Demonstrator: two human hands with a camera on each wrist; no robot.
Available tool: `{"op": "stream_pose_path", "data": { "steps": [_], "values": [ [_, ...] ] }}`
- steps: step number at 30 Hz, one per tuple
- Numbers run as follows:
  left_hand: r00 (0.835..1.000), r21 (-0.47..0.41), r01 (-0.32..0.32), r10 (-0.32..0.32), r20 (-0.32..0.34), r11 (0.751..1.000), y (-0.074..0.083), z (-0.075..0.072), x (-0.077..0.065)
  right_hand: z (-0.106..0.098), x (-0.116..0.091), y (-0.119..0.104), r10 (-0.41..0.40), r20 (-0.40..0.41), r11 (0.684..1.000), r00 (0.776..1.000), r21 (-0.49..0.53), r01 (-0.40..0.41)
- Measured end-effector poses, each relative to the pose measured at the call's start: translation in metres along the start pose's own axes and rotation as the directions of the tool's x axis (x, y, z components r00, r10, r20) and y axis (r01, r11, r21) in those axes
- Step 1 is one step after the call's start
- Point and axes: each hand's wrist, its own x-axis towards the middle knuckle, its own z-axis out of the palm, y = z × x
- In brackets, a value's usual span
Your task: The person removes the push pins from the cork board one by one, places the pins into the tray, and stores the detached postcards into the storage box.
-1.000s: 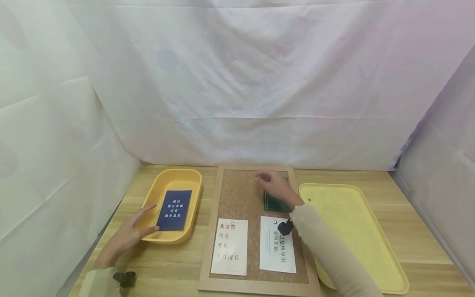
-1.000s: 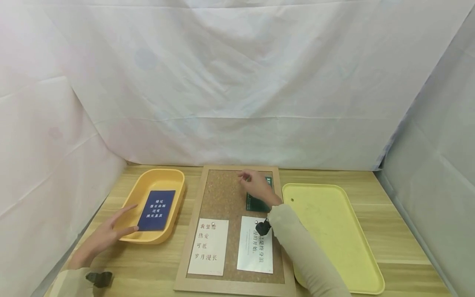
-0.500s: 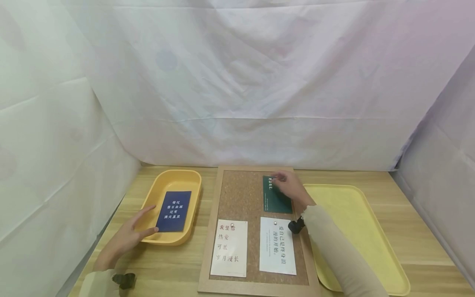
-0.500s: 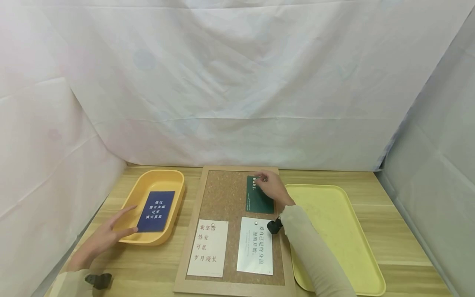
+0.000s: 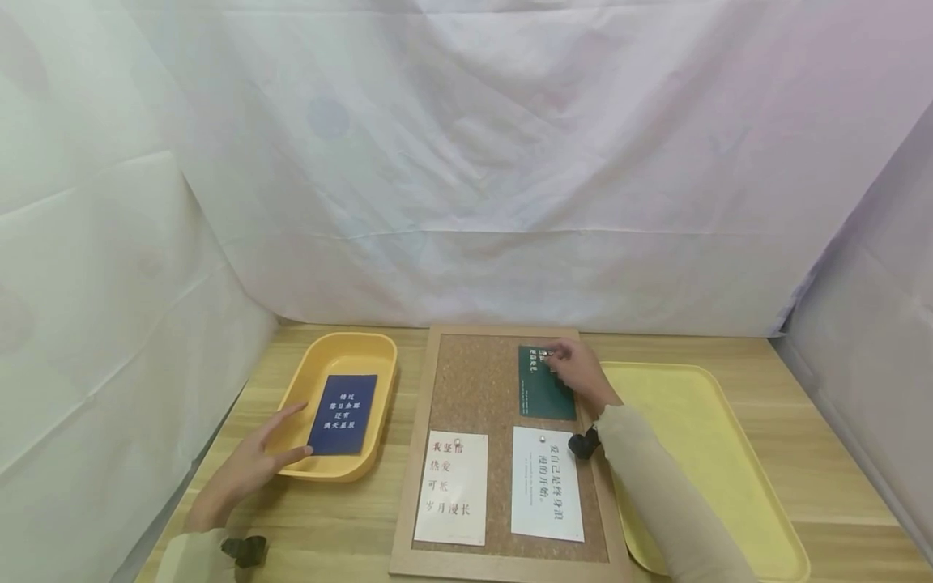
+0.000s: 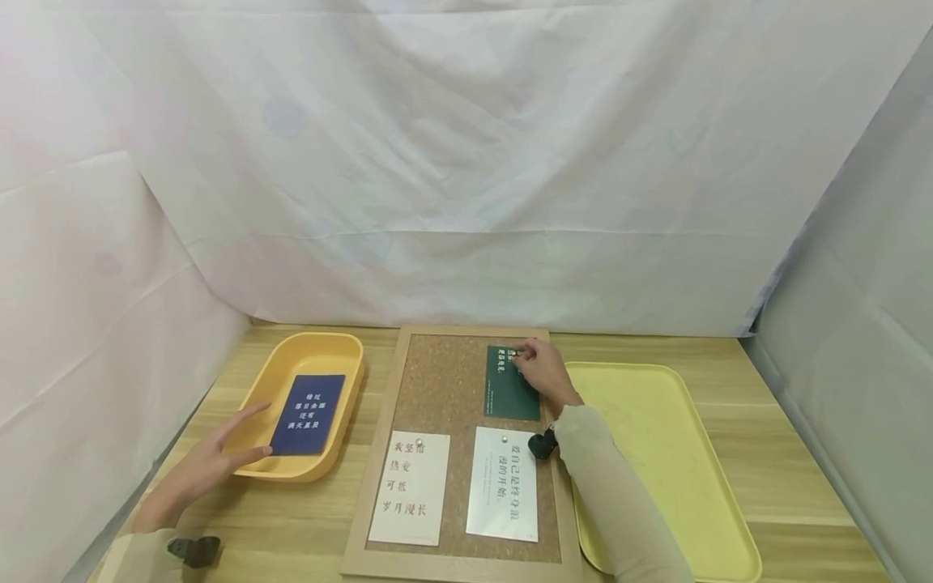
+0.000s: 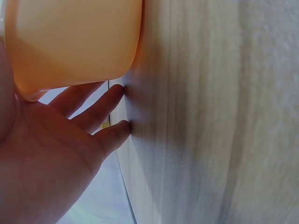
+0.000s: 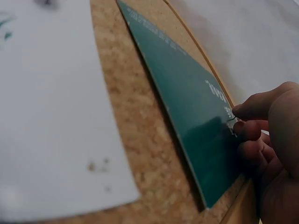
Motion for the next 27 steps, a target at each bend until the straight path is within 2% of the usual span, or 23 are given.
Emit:
{"op": "stream_pose_path", "data": {
  "steps": [7, 17, 24, 27],
  "values": [
    [1.0, 0.009, -0.027, 0.027, 0.005, 1.0, 0.002, -0.001, 0.001, -0.001, -0.003, 0.0, 0.033, -0.011, 0.999, 0.999, -0.002, -0.033],
    [0.997, 0.073, -0.071, 0.071, 0.009, 0.995, 0.003, -0.007, -0.003, 0.004, -0.006, -0.001, 0.019, -0.027, 1.0, 0.999, -0.006, -0.02],
    [0.996, 0.124, -0.086, 0.088, -0.01, 0.989, 0.007, -0.01, -0.005, 0.006, -0.005, -0.003, 0.026, -0.02, 1.0, 0.999, 0.014, -0.026],
    [0.993, 0.137, -0.111, 0.115, -0.023, 0.984, 0.008, -0.01, -0.005, 0.007, -0.004, -0.002, 0.04, -0.014, 0.999, 0.999, 0.02, -0.04]
  ]
}}
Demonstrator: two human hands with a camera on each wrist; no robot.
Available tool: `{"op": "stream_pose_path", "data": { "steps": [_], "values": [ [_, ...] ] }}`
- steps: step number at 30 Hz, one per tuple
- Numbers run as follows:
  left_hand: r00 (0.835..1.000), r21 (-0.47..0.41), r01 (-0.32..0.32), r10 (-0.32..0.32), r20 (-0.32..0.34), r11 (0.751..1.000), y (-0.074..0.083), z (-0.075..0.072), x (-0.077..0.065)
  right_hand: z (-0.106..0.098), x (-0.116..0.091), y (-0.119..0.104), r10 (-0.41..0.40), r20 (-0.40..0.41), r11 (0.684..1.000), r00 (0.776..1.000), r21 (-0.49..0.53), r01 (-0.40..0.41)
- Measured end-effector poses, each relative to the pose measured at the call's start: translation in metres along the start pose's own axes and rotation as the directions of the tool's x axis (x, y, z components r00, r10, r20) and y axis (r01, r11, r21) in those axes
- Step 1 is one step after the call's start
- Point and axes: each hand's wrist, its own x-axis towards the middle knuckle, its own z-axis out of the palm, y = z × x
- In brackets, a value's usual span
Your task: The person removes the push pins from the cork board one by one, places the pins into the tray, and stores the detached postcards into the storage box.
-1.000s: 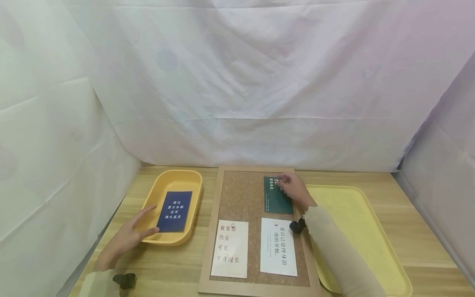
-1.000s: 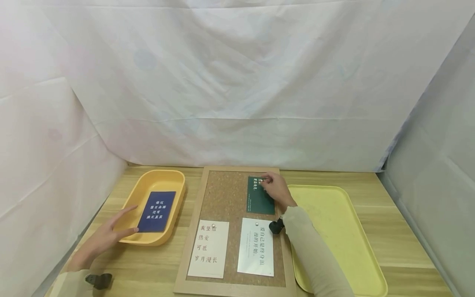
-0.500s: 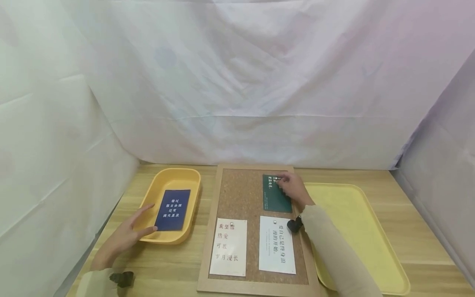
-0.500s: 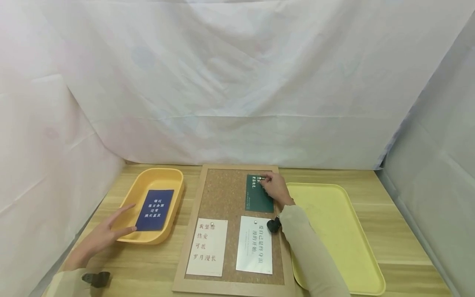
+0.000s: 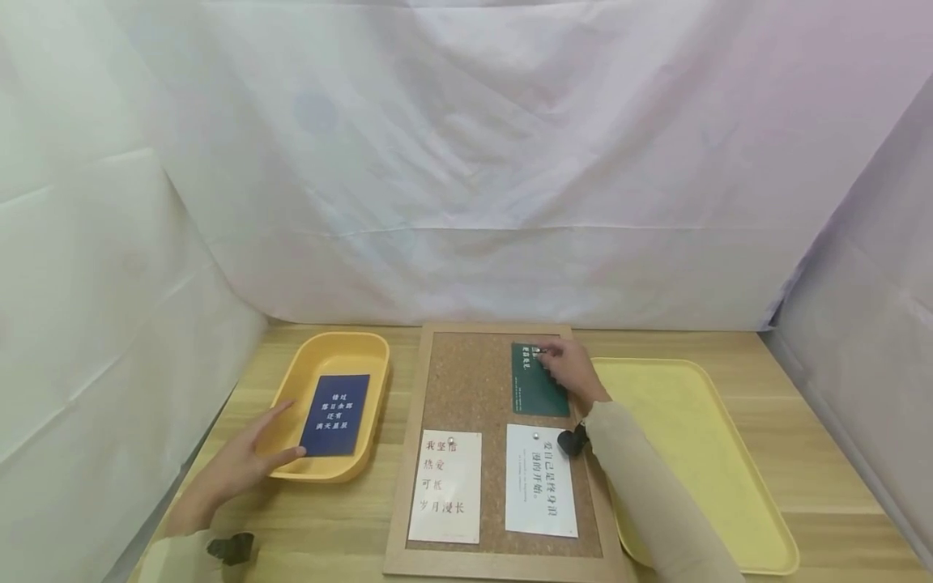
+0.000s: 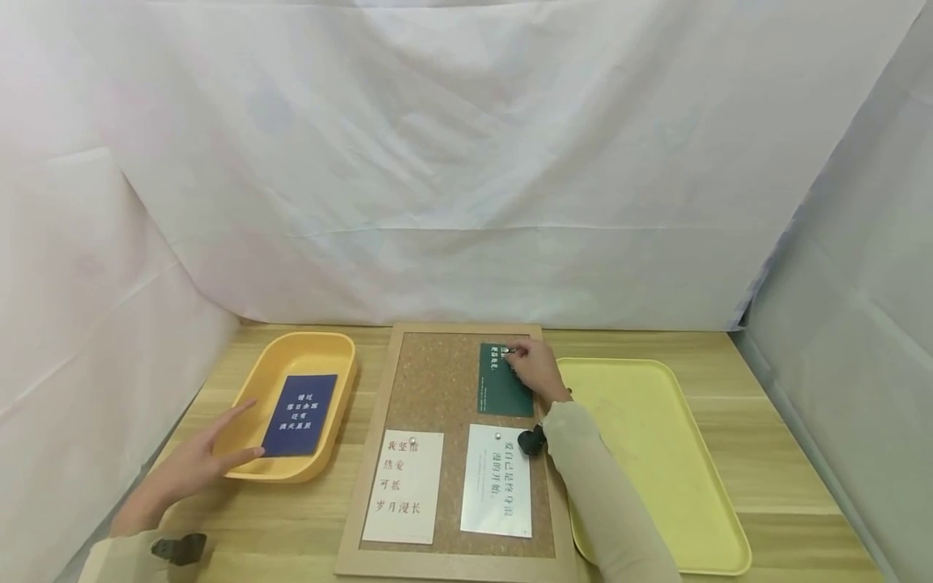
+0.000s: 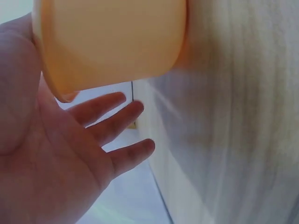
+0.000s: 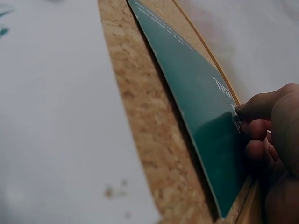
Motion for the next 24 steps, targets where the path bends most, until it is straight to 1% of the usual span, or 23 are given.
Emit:
{"op": "stream_pose_path", "data": {
  "steps": [4, 7, 9, 11, 14, 15, 18, 20, 22, 24],
  "values": [
    [0.998, 0.014, -0.042, 0.042, -0.036, 0.999, 0.004, -0.001, 0.002, 0.001, 0.002, -0.001, 0.0, -0.005, 1.0, 1.0, -0.015, 0.0],
    [0.992, 0.058, -0.089, 0.094, -0.087, 0.994, 0.014, -0.002, 0.005, 0.001, 0.003, -0.004, -0.002, -0.012, 1.0, 1.0, -0.022, 0.002],
    [0.979, 0.107, -0.139, 0.153, -0.132, 0.984, 0.023, -0.002, 0.008, 0.002, 0.004, -0.005, -0.002, -0.014, 1.0, 1.0, -0.021, 0.001],
    [0.961, 0.159, -0.188, 0.215, -0.172, 0.969, 0.032, 0.0, 0.012, 0.002, 0.004, -0.005, -0.002, -0.013, 1.0, 1.0, -0.022, 0.002],
    [0.932, 0.22, -0.252, 0.297, -0.207, 0.942, 0.048, 0.003, 0.017, 0.003, 0.005, -0.006, -0.001, -0.008, 1.0, 1.0, -0.019, 0.001],
    [0.923, 0.234, -0.27, 0.32, -0.212, 0.934, 0.054, 0.004, 0.019, 0.004, 0.005, -0.006, 0.0, -0.006, 1.0, 1.0, -0.015, 0.0],
    [0.908, 0.246, -0.312, 0.364, -0.206, 0.918, 0.069, 0.008, 0.024, 0.004, 0.006, -0.006, -0.001, -0.004, 1.0, 1.0, -0.012, 0.001],
    [0.901, 0.261, -0.329, 0.384, -0.2, 0.908, 0.078, 0.011, 0.027, 0.004, 0.006, -0.006, 0.002, -0.005, 1.0, 1.0, -0.01, -0.002],
    [0.898, 0.281, -0.341, 0.4, -0.185, 0.897, 0.086, 0.014, 0.031, 0.005, 0.006, -0.006, 0.005, -0.005, 1.0, 1.0, -0.011, -0.005],
    [0.89, 0.317, -0.354, 0.421, -0.174, 0.88, 0.092, 0.018, 0.035, 0.005, 0.007, -0.007, 0.014, -0.007, 1.0, 1.0, -0.004, -0.014]
  ]
}}
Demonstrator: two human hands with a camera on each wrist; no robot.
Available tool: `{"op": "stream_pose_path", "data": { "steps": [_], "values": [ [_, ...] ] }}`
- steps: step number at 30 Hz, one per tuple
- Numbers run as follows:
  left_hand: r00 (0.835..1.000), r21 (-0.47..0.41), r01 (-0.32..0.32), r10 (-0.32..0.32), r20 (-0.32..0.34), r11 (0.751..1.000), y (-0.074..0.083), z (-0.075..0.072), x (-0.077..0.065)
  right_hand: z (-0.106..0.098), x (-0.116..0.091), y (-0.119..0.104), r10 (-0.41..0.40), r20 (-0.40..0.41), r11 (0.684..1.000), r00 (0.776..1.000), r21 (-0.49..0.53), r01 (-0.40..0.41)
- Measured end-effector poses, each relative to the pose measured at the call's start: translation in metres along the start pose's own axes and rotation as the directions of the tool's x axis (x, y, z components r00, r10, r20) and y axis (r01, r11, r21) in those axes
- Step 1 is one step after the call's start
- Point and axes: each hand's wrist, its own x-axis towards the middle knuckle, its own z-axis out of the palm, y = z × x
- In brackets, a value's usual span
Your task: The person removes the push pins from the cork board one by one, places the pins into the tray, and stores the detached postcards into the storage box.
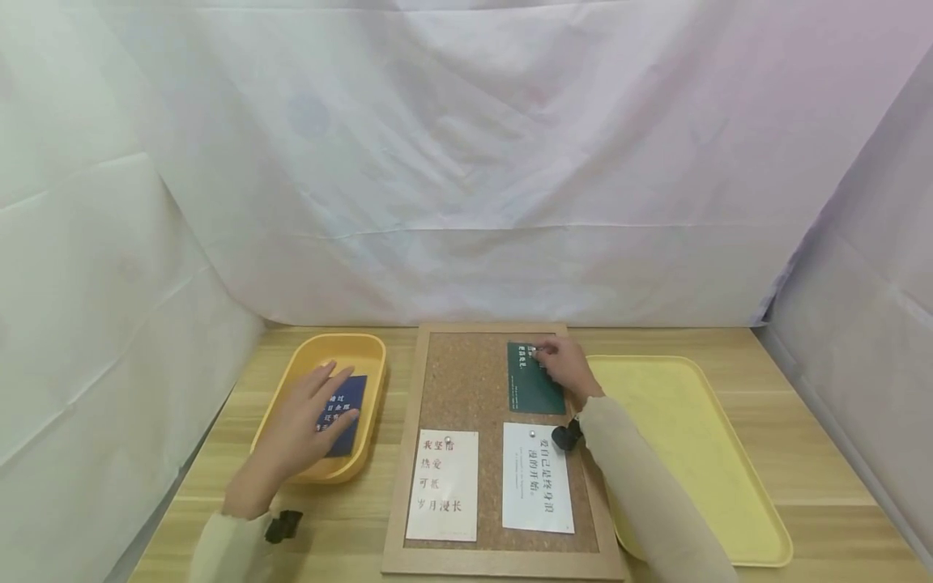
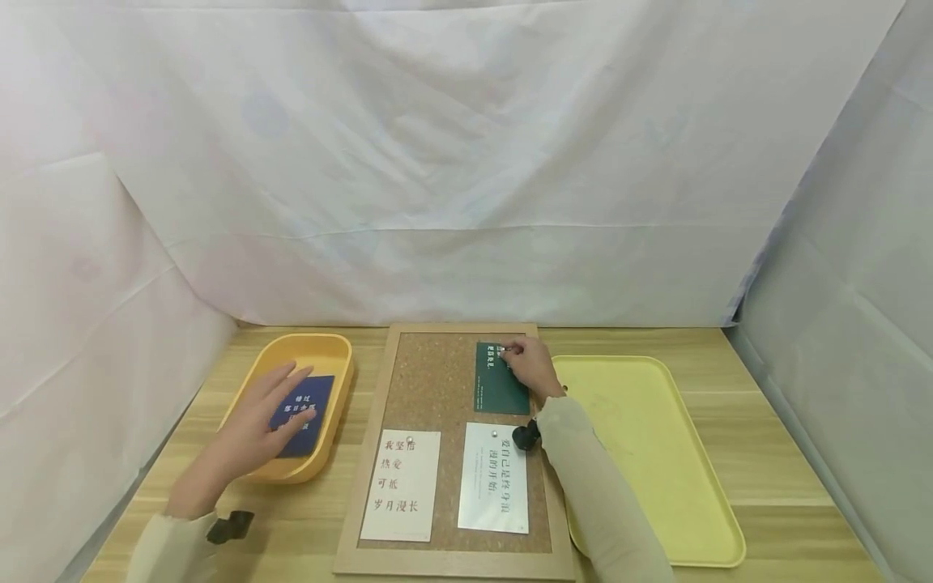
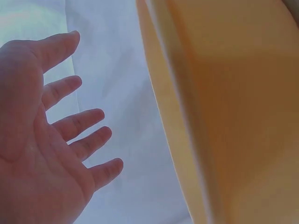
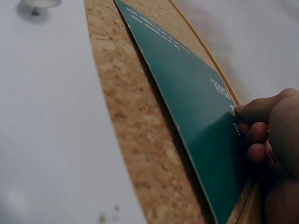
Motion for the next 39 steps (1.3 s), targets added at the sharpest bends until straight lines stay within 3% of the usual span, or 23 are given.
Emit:
{"op": "stream_pose_path", "data": {
  "steps": [10, 16, 26, 31, 39],
  "values": [
    [0.994, 0.027, -0.053, 0.05, 0.096, 0.998, 0.032, 0.016, 0.02, 0.004, 0.0, 0.0, 0.022, -0.005, 1.0, 1.0, 0.014, -0.022],
    [0.981, 0.028, -0.062, 0.056, 0.187, 0.998, 0.056, 0.023, 0.029, 0.006, 0.001, -0.001, 0.033, -0.007, 0.999, 0.999, 0.035, -0.033],
    [0.963, 0.006, -0.091, 0.087, 0.256, 0.996, 0.081, 0.044, 0.051, 0.009, -0.001, -0.004, 0.048, -0.005, 0.998, 0.999, 0.048, -0.047],
    [0.941, 0.0, -0.14, 0.133, 0.31, 0.99, 0.092, 0.056, 0.058, 0.009, -0.001, -0.006, 0.04, -0.01, 0.999, 0.999, 0.036, -0.04],
    [0.89, 0.053, -0.198, 0.157, 0.428, 0.979, 0.104, 0.084, 0.071, 0.01, -0.001, -0.007, 0.045, -0.017, 0.998, 0.999, 0.037, -0.045]
  ]
}}
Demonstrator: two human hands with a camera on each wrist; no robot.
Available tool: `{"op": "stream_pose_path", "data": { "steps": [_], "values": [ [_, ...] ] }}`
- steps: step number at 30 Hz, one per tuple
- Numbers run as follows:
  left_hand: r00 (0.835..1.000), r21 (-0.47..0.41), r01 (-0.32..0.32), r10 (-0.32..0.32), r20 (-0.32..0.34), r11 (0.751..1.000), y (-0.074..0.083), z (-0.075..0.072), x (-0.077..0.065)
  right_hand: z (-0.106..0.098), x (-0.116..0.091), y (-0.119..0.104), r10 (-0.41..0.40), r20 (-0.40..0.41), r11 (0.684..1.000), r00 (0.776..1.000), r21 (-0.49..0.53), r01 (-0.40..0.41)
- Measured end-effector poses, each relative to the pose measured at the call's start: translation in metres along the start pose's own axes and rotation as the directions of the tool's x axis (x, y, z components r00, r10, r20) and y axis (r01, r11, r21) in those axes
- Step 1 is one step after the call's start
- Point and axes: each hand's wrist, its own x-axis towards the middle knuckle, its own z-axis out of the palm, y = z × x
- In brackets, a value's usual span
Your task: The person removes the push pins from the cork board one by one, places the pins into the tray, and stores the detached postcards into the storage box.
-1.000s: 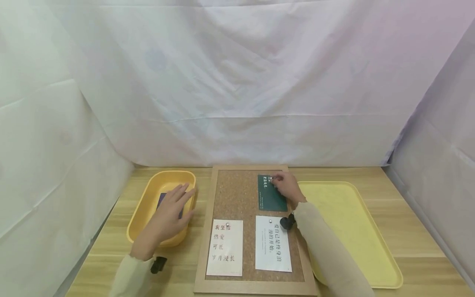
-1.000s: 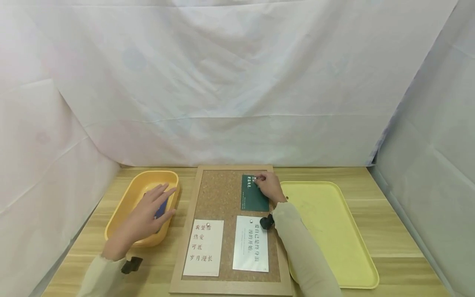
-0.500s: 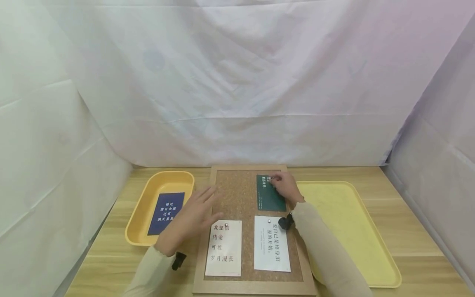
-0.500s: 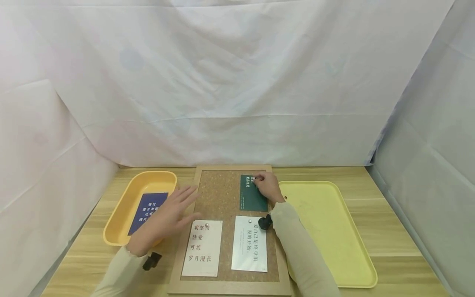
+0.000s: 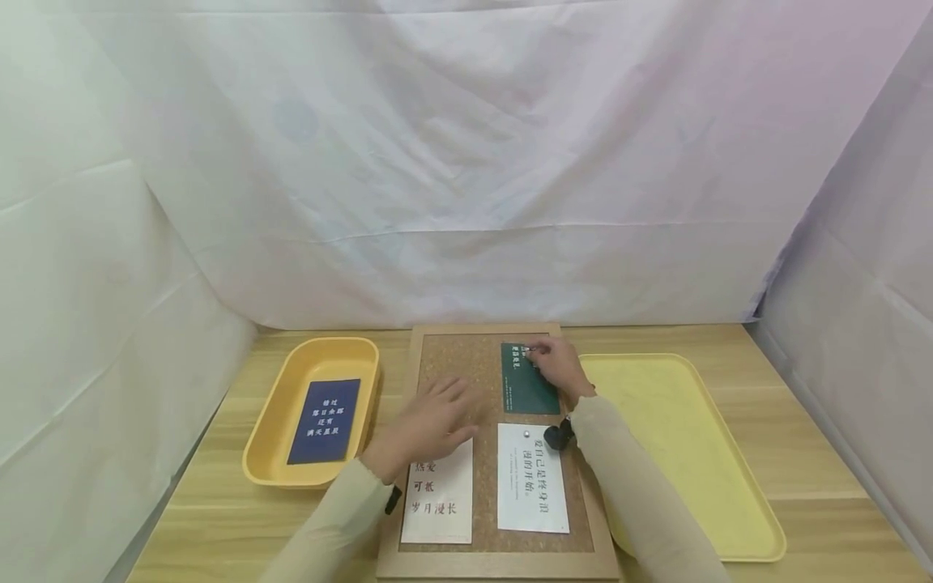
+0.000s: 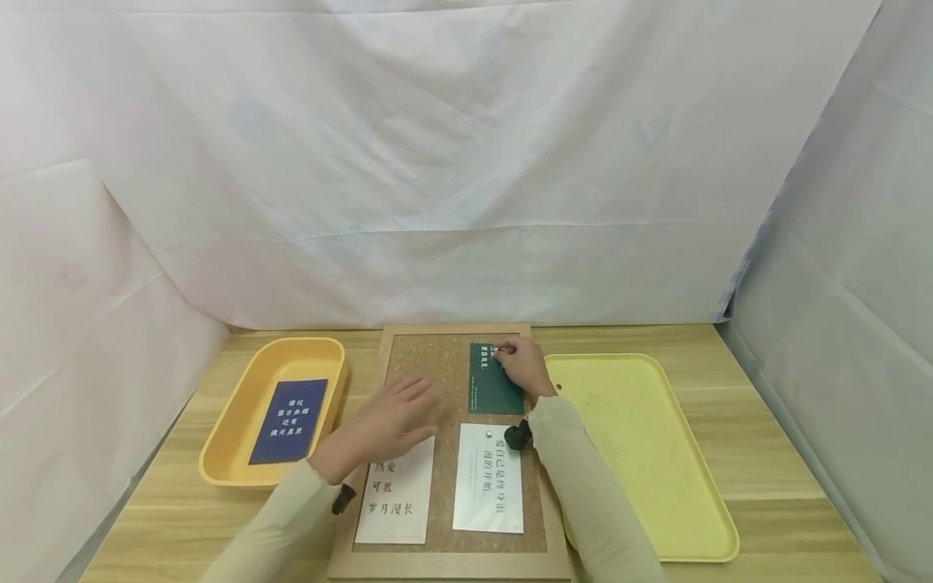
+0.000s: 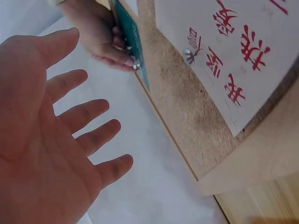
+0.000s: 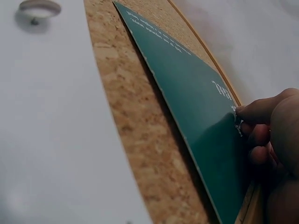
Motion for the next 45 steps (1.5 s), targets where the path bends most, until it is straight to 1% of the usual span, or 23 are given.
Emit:
{"op": "stream_pose_path", "data": {
  "steps": [5, 7, 11, 14, 19, 24, 30, 33, 39, 45],
  "values": [
    [0.999, 0.0, -0.022, 0.022, 0.031, 1.0, 0.005, 0.006, 0.009, 0.002, -0.001, 0.0, -0.015, -0.004, 1.0, 1.0, 0.001, 0.015],
    [0.998, 0.016, -0.038, 0.037, 0.041, 0.999, 0.007, 0.007, 0.012, 0.003, -0.002, 0.0, -0.02, -0.009, 1.0, 1.0, -0.001, 0.02],
    [0.996, 0.041, -0.049, 0.046, 0.082, 0.998, 0.01, 0.01, 0.017, 0.003, -0.002, -0.001, -0.024, -0.019, 1.0, 1.0, -0.006, 0.024],
    [0.993, 0.054, -0.046, 0.04, 0.113, 0.997, 0.013, 0.016, 0.021, 0.003, -0.003, -0.001, -0.024, -0.023, 1.0, 0.999, -0.013, 0.023],
    [0.989, 0.078, -0.039, 0.027, 0.146, 0.996, 0.016, 0.026, 0.029, 0.002, -0.002, -0.001, -0.021, -0.03, 1.0, 0.999, -0.021, 0.02],
    [0.985, 0.087, -0.024, 0.009, 0.174, 0.996, 0.022, 0.031, 0.038, 0.002, -0.002, -0.001, -0.017, -0.031, 1.0, 0.999, -0.026, 0.016],
    [0.978, 0.123, -0.011, -0.015, 0.206, 0.992, 0.026, 0.037, 0.048, 0.004, -0.002, -0.001, -0.031, -0.023, 0.999, 0.999, -0.039, 0.03],
    [0.976, 0.123, -0.003, -0.024, 0.218, 0.992, 0.027, 0.038, 0.052, 0.004, -0.002, -0.002, -0.031, -0.026, 0.999, 0.999, -0.037, 0.03],
    [0.968, 0.138, -0.008, -0.027, 0.249, 0.99, 0.032, 0.037, 0.058, 0.004, -0.002, -0.001, -0.035, -0.027, 0.999, 0.999, -0.034, 0.034],
    [0.969, 0.176, -0.009, -0.035, 0.246, 0.984, 0.034, 0.039, 0.06, 0.005, -0.002, -0.001, -0.023, -0.035, 1.0, 0.999, -0.009, 0.023]
  ]
}}
